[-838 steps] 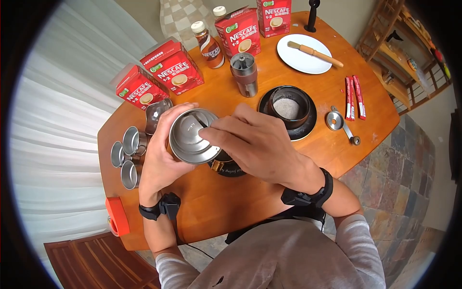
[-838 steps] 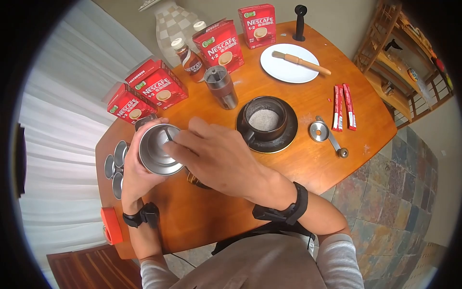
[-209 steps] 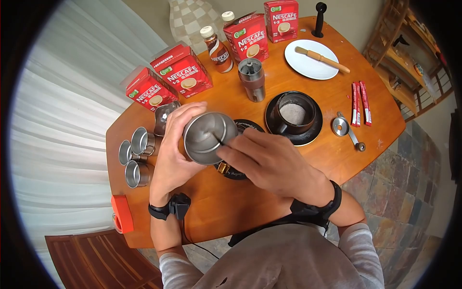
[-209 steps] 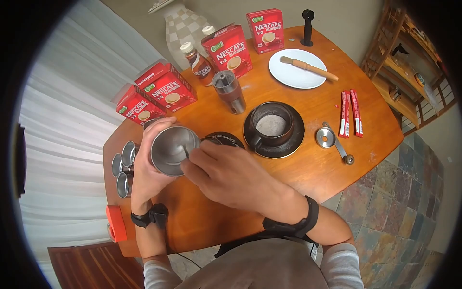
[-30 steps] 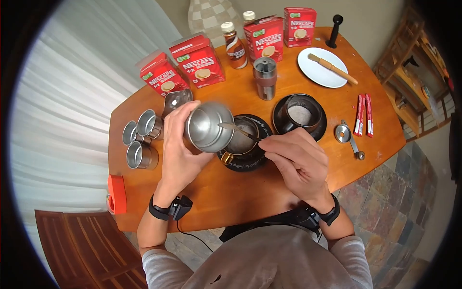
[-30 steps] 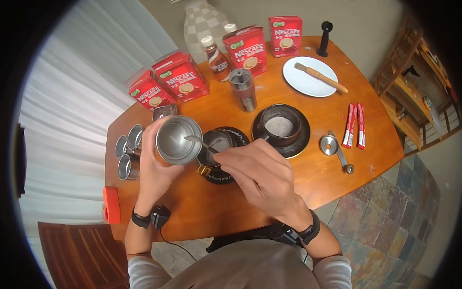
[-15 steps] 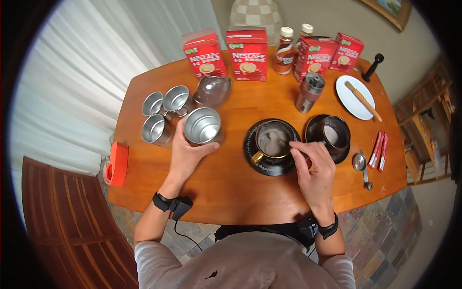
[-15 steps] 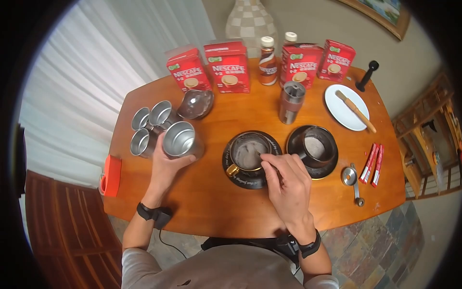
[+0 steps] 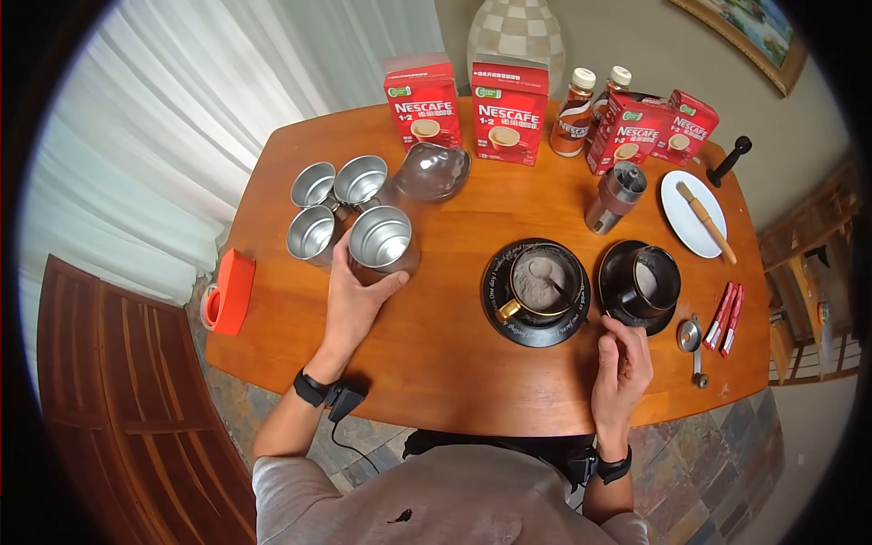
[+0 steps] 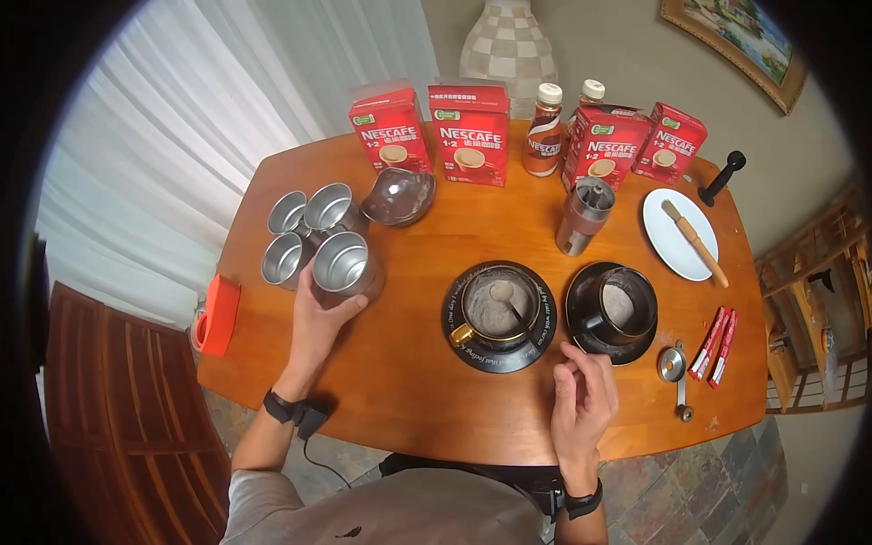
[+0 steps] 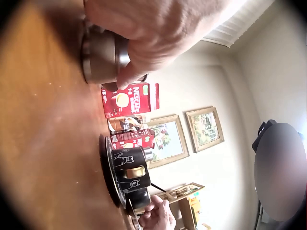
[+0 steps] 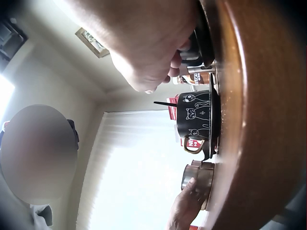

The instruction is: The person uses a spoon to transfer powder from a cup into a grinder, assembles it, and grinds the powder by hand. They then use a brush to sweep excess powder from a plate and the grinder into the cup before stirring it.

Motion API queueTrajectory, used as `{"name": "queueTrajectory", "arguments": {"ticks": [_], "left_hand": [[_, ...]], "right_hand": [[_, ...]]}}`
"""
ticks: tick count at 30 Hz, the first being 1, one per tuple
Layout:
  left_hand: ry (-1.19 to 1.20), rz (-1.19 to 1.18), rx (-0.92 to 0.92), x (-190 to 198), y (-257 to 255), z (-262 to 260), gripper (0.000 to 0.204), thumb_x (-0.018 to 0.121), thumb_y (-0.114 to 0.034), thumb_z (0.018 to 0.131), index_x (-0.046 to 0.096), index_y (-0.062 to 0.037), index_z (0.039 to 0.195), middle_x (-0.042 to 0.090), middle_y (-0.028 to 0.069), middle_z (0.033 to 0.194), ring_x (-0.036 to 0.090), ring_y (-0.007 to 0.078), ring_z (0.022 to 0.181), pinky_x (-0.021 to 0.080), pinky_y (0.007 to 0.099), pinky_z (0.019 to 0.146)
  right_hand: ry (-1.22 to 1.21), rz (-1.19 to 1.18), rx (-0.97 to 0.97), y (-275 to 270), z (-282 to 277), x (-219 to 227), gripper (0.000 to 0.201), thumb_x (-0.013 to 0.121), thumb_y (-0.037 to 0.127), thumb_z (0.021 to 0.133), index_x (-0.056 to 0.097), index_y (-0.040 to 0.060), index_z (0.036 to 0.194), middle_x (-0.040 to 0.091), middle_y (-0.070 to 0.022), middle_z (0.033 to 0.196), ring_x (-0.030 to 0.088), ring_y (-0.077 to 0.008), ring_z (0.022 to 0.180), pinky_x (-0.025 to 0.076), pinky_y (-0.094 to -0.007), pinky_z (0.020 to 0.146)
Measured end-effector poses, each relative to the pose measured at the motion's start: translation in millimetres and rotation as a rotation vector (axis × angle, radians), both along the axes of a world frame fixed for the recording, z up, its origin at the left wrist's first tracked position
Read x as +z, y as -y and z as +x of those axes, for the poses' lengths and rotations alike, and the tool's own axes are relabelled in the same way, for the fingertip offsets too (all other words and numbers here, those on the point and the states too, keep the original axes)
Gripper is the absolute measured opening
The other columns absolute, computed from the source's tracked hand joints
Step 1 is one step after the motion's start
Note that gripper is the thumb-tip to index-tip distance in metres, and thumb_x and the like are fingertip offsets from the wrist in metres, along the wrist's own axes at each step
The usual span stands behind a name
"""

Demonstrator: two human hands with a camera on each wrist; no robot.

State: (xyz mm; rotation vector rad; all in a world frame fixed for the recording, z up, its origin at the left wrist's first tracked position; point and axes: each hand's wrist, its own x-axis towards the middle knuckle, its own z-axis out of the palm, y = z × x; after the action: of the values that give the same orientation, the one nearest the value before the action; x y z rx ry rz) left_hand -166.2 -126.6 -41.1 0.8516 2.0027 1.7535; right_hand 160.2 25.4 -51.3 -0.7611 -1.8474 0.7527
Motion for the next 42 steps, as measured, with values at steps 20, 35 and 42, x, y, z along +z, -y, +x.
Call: {"name": "queueTrajectory", "arguments": {"ticks": [20, 35, 42], "left_hand": [[-0.174, -0.351, -0.572, 37.8, -49.9, 85.2, 0.029, 0.081, -0.016, 0.097, 0.059, -0.0039, 0.113, 0.060, -0.0031, 0.087, 0.054, 0.0057, 0.074, 0.045, 0.0245, 0.065], [0.144, -0.434, -0.900, 28.0, -85.3, 41.0, 0.023, 0.089, -0.021, 0.089, 0.074, -0.0039, 0.085, 0.057, -0.0067, 0.072, 0.046, 0.0030, 0.063, 0.034, 0.0243, 0.057], [0.264, -0.394, -0.961, 33.5, -88.7, 39.0, 0.017, 0.089, -0.015, 0.087, 0.080, -0.0016, 0.089, 0.064, -0.0014, 0.090, 0.055, 0.0075, 0.081, 0.041, 0.0279, 0.070]], "right_hand": [[0.097, -0.110, 0.258, -16.6, -32.7, 50.9, 0.021, 0.079, 0.002, 0.090, 0.073, 0.0024, 0.110, 0.062, -0.0083, 0.083, 0.057, -0.0203, 0.065, 0.048, -0.0324, 0.061], [0.376, 0.093, 0.418, -80.9, -54.9, 79.5, 0.012, 0.066, 0.010, 0.100, 0.071, -0.0007, 0.103, 0.071, -0.0150, 0.097, 0.068, -0.0377, 0.091, 0.053, -0.0446, 0.080], [0.500, 0.061, 0.661, -81.5, -36.5, 98.6, 0.008, 0.068, 0.009, 0.096, 0.068, 0.0014, 0.098, 0.065, -0.0128, 0.091, 0.064, -0.0357, 0.091, 0.053, -0.0460, 0.077]]}}
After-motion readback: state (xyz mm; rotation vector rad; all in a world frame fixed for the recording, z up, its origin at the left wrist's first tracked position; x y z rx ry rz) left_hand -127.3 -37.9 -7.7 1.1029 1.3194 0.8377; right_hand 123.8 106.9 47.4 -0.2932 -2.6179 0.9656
